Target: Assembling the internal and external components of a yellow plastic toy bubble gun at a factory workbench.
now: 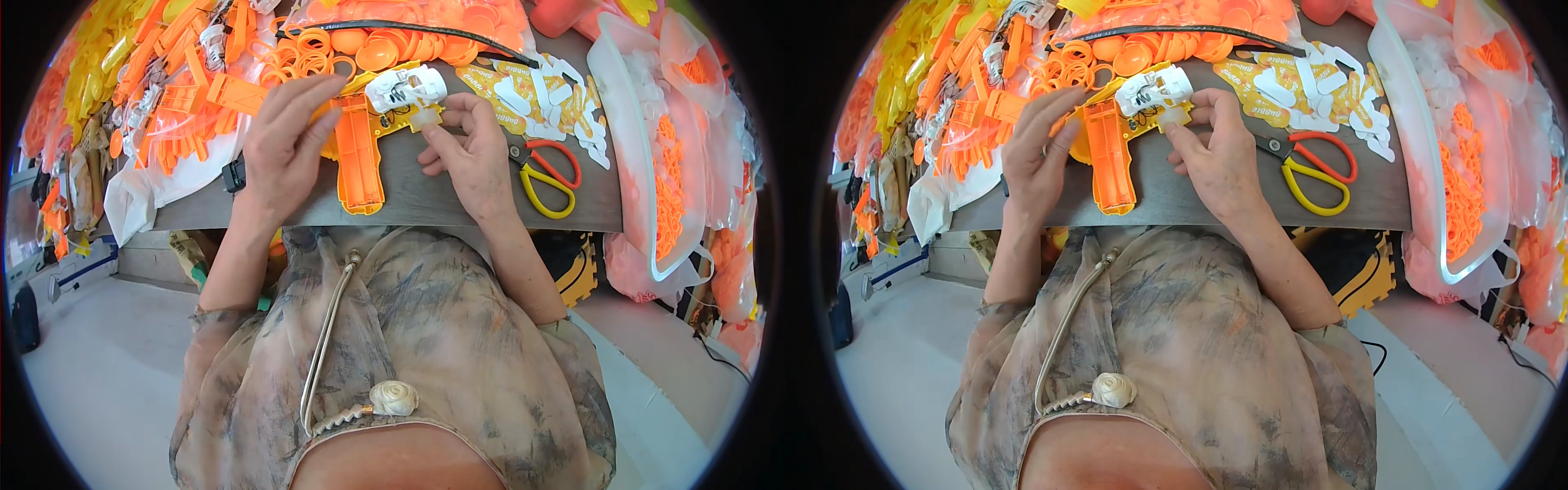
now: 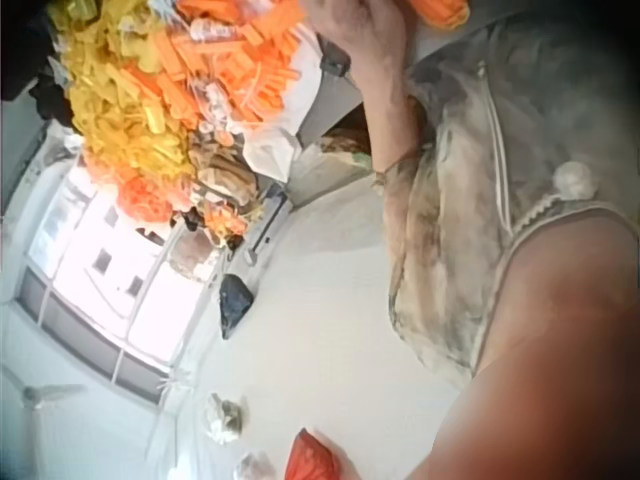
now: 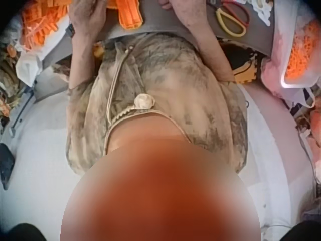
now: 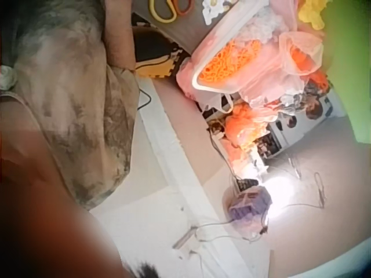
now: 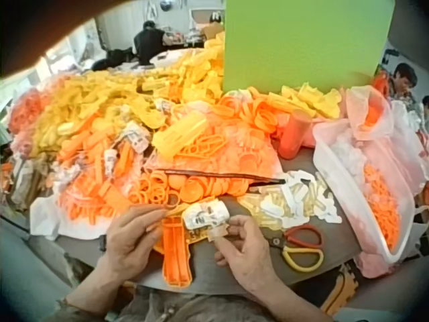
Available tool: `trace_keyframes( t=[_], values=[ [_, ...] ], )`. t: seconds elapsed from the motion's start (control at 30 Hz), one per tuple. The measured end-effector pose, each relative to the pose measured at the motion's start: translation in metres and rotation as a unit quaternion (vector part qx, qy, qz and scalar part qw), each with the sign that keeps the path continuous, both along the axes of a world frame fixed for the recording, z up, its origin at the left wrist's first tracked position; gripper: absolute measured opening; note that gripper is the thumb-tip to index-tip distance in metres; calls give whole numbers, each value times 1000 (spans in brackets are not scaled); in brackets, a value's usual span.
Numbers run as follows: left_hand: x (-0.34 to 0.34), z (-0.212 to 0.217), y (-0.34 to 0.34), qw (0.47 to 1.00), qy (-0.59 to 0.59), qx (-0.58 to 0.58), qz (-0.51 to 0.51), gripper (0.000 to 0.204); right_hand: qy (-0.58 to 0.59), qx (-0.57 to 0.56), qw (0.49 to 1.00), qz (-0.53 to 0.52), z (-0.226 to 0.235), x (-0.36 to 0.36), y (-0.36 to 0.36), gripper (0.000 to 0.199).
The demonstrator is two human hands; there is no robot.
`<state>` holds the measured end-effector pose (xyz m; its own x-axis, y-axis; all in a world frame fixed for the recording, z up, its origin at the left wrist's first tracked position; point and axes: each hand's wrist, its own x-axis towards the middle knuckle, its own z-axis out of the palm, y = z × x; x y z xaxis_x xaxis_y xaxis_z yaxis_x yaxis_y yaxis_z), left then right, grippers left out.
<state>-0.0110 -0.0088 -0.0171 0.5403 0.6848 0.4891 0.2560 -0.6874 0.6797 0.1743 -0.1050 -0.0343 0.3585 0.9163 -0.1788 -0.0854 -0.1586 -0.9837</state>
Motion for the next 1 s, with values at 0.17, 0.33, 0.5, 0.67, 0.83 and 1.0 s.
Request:
trace_keyframes(
  t=[0.17, 0.33, 0.5, 0.67, 0.83, 1.0],
  values=[
    [1, -14, -11, 985, 125, 121, -23, 47, -50, -6, 999, -1, -3, -1, 4, 37],
    [-2, -24, -13, 986, 121, 116, -25, 56, -42, 15, 999, -5, -2, -5, 5, 35],
    [-7, -24, -23, 988, 96, 119, -4, 58, -137, -5, 990, 38, 1, 3, 0, 36],
    [-14, -28, -41, 988, 127, 79, -25, 60, -346, -27, 935, 79, 19, 28, -19, 30],
    [-3, -33, -36, 991, 102, 77, -42, 60, -244, -12, 966, -83, 61, 67, -32, 17],
    [2, -29, -40, 989, 122, 83, -22, 65, -457, -21, 861, -222, 93, 194, -62, 17]
  ],
)
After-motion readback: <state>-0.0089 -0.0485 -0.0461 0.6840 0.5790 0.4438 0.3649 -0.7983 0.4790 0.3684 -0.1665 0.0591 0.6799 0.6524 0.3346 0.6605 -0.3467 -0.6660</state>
